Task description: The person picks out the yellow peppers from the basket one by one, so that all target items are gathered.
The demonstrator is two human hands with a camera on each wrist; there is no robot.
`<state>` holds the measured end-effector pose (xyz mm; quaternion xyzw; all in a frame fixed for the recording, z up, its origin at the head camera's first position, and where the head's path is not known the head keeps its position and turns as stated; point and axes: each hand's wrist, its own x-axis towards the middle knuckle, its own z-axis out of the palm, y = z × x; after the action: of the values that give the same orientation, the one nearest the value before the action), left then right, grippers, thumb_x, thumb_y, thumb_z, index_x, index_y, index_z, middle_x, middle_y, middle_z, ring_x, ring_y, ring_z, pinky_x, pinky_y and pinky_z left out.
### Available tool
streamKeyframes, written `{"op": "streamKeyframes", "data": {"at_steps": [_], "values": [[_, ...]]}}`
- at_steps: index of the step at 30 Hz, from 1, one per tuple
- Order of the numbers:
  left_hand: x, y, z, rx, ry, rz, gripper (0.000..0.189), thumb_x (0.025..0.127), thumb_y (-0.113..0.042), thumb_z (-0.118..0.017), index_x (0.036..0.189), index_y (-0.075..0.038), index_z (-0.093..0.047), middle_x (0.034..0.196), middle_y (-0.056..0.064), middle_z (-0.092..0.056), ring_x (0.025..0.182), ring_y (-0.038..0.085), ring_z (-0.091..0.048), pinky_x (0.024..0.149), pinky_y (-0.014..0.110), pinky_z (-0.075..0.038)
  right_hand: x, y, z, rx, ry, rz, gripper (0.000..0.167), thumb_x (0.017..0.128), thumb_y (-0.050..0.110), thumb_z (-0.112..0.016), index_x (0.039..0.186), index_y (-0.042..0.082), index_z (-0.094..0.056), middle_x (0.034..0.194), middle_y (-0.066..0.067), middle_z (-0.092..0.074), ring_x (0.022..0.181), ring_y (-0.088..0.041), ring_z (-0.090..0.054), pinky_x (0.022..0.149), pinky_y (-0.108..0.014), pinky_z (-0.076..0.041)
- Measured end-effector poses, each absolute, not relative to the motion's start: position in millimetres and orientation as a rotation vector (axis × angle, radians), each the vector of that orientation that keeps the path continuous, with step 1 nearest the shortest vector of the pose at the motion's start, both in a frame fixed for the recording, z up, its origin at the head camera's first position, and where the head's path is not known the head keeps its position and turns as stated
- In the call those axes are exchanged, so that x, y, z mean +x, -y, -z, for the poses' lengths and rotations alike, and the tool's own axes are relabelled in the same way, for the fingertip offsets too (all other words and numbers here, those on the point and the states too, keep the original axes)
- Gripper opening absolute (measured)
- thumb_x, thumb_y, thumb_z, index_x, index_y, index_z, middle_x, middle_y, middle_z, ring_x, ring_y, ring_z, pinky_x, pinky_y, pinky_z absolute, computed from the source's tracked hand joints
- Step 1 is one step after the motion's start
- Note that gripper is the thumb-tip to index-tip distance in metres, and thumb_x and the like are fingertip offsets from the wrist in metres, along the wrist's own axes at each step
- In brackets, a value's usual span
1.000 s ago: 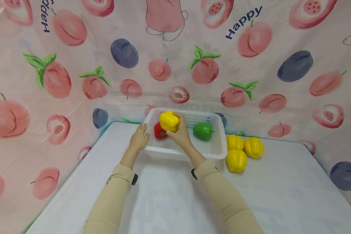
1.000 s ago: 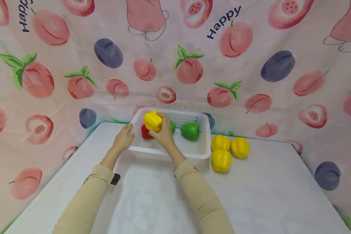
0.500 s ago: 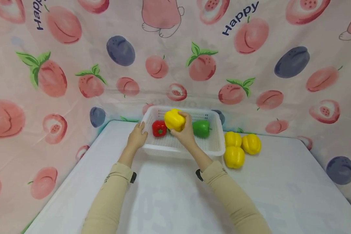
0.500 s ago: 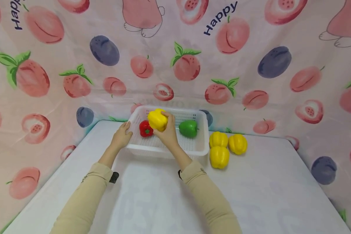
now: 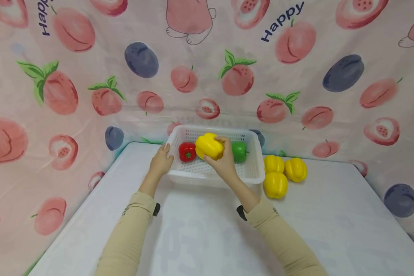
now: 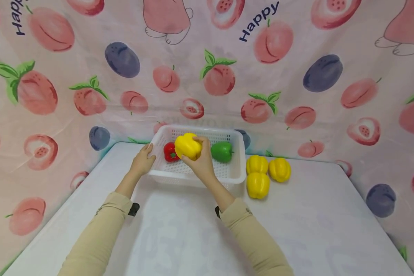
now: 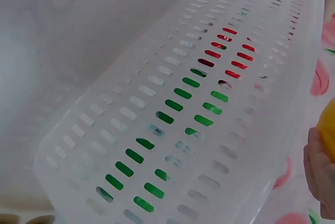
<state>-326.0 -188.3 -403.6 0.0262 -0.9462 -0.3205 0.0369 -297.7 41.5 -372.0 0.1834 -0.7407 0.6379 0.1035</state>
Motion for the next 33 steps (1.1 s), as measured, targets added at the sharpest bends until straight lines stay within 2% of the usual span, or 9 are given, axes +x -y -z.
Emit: {"op": "streamKeyframes", "data": {"at_steps": [5, 10, 19, 33], "values": [[-327, 187, 402, 0.072, 2.898, 0.983, 0.059, 0.096, -0.022, -0.039, 0.149, -0.003, -0.022, 0.156, 0.021, -0.018, 0.138, 0.046, -0.025, 0.111, 0.059, -0.025, -289, -47, 369, 0.559, 2.169, -1.851, 0.061, 0.077, -0.003, -0.068, 0.127, 0.008, -0.034, 0.138, -0.013, -0.034, 0.122, -0.031, -0.041, 0.101, -0.048, -0.045], [-327, 187, 402, 0.067, 2.899, 0.982, 0.059, 0.096, -0.022, -0.039, 0.148, -0.003, -0.022, 0.155, 0.022, -0.018, 0.138, 0.046, -0.025, 0.111, 0.060, -0.025, -284, -54, 369, 0.545, 2.169, -1.849, 0.063, 0.076, -0.003, -0.067, 0.128, 0.011, -0.033, 0.139, -0.010, -0.034, 0.121, -0.029, -0.040, 0.102, -0.048, -0.044], [-327, 185, 401, 0.084, 2.900, 0.990, 0.059, 0.096, -0.023, -0.040, 0.149, -0.004, -0.022, 0.156, 0.020, -0.017, 0.138, 0.046, -0.025, 0.111, 0.060, -0.025, -280, -69, 366, 0.539, 2.241, -1.760, 0.082, 0.075, 0.002, -0.070, 0.144, 0.014, -0.027, 0.140, -0.011, -0.034, 0.118, -0.029, -0.040, 0.104, -0.050, -0.039], [-323, 188, 403, 0.071, 2.928, 0.957, 0.060, 0.096, -0.023, -0.038, 0.149, -0.003, -0.019, 0.156, 0.021, -0.015, 0.138, 0.047, -0.025, 0.111, 0.060, -0.025, -267, -83, 372, 0.457, 2.304, -1.710, 0.078, 0.077, 0.007, -0.073, 0.143, 0.010, -0.031, 0.137, -0.016, -0.035, 0.117, -0.031, -0.040, 0.104, -0.049, -0.038]]}}
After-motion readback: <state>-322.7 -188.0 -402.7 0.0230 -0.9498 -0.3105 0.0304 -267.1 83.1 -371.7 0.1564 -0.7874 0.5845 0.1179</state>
